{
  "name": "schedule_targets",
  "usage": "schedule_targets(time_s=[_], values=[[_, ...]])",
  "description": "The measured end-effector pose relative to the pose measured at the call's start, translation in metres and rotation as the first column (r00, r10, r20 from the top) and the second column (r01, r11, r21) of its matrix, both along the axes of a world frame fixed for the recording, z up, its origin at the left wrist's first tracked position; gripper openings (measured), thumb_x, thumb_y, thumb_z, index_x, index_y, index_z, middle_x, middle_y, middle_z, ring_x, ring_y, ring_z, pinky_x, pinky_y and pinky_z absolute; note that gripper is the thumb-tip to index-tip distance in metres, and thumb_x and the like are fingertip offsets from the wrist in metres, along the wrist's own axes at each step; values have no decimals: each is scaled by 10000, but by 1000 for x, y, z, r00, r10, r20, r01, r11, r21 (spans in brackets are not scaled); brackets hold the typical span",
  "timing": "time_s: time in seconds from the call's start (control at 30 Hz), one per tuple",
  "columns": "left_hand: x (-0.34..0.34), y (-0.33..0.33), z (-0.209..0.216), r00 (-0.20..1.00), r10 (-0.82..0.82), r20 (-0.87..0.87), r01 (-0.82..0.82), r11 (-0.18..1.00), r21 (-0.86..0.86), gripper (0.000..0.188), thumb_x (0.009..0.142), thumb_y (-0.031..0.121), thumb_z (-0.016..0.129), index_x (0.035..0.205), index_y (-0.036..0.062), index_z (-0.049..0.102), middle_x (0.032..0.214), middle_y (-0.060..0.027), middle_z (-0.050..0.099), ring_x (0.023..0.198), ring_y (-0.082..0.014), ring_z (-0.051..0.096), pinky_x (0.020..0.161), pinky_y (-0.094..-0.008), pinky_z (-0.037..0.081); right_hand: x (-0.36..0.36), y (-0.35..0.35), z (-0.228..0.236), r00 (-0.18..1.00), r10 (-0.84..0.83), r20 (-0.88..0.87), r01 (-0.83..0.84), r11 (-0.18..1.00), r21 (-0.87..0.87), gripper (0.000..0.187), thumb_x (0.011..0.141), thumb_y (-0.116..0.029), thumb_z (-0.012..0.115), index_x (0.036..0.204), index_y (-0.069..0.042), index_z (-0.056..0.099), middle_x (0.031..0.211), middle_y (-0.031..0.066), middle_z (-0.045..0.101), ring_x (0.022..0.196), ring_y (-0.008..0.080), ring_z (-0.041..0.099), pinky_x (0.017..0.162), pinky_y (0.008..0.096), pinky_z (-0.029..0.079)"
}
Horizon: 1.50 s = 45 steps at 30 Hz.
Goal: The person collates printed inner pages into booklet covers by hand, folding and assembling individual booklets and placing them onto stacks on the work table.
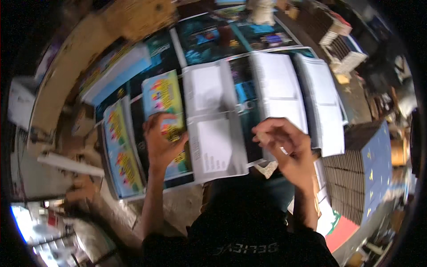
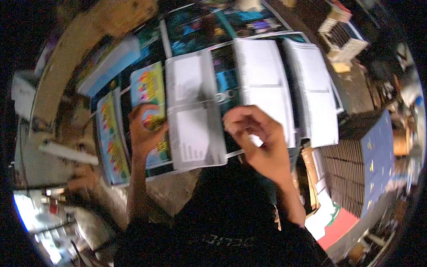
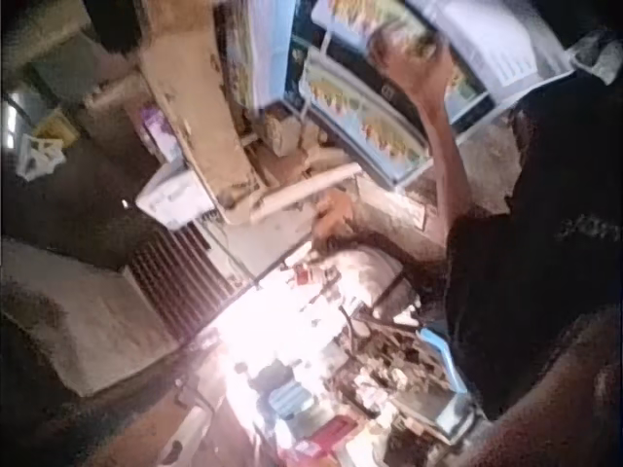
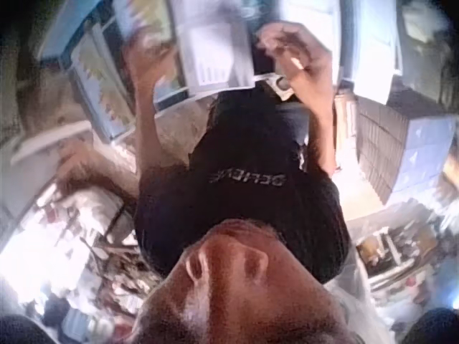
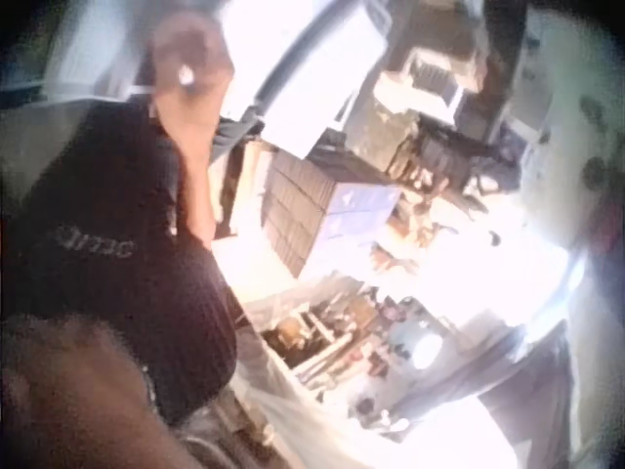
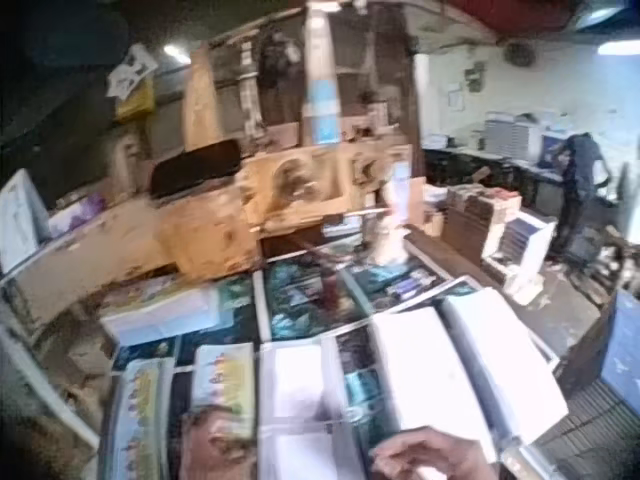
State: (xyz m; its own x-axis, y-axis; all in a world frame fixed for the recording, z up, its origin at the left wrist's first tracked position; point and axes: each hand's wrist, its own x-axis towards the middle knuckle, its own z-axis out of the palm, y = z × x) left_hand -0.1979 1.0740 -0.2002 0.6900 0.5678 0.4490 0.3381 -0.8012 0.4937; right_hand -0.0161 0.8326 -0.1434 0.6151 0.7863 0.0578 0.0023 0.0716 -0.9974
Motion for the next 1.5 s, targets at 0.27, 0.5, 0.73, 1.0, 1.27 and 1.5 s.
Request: schedule_targets(time_s=[0.27,0.5,0.73,1.0,1.27,1.5], values=[[-18,14,-1,968,118,-223,-134,989,-56,507,528,83,798,986,111,582,1139,-90,516,1149,-344,458,1007,-477,363,51,-53,-13,935,-273,226,301,949,-99,248,821,62,571,1049,41,666,1002,101,687,937,157,657,820,278,544],[10,-19,31,979,101,-176,-109,993,-41,442,689,44,761,1100,77,604,1192,-150,586,1149,-357,534,970,-459,428,148,-124,-55,452,-395,800,813,552,-187,540,823,-333,771,1194,31,625,1128,225,644,1010,354,636,897,422,496],[132,-164,33,846,-533,32,532,838,-124,293,801,100,744,1075,45,656,1262,-151,592,1216,-325,537,1011,-460,431,153,-146,-65,325,-320,890,847,517,-123,545,759,-343,812,1123,30,649,1100,213,619,1039,346,593,869,435,478],[151,-192,17,770,-629,-109,581,761,-288,392,828,162,751,1128,-7,564,1270,-325,566,1222,-492,511,1123,-479,346,129,-170,-31,638,-550,538,759,564,-324,313,853,-197,755,1033,15,614,867,129,705,745,166,662,651,307,500],[139,-205,31,832,-551,59,496,691,-526,347,880,11,663,1212,35,563,1024,-171,694,958,-329,686,859,-401,532,124,-169,-35,830,-517,208,549,823,-144,375,959,-160,622,1291,-20,515,994,130,693,843,136,604,711,267,485],[104,-193,27,811,-215,544,553,585,-594,370,894,-69,644,1219,-50,468,929,-139,673,888,-155,657,787,-243,521,100,-119,-20,923,-373,100,385,872,-301,531,878,83,549,1391,-22,459,1186,191,638,1068,243,629,925,335,502]])
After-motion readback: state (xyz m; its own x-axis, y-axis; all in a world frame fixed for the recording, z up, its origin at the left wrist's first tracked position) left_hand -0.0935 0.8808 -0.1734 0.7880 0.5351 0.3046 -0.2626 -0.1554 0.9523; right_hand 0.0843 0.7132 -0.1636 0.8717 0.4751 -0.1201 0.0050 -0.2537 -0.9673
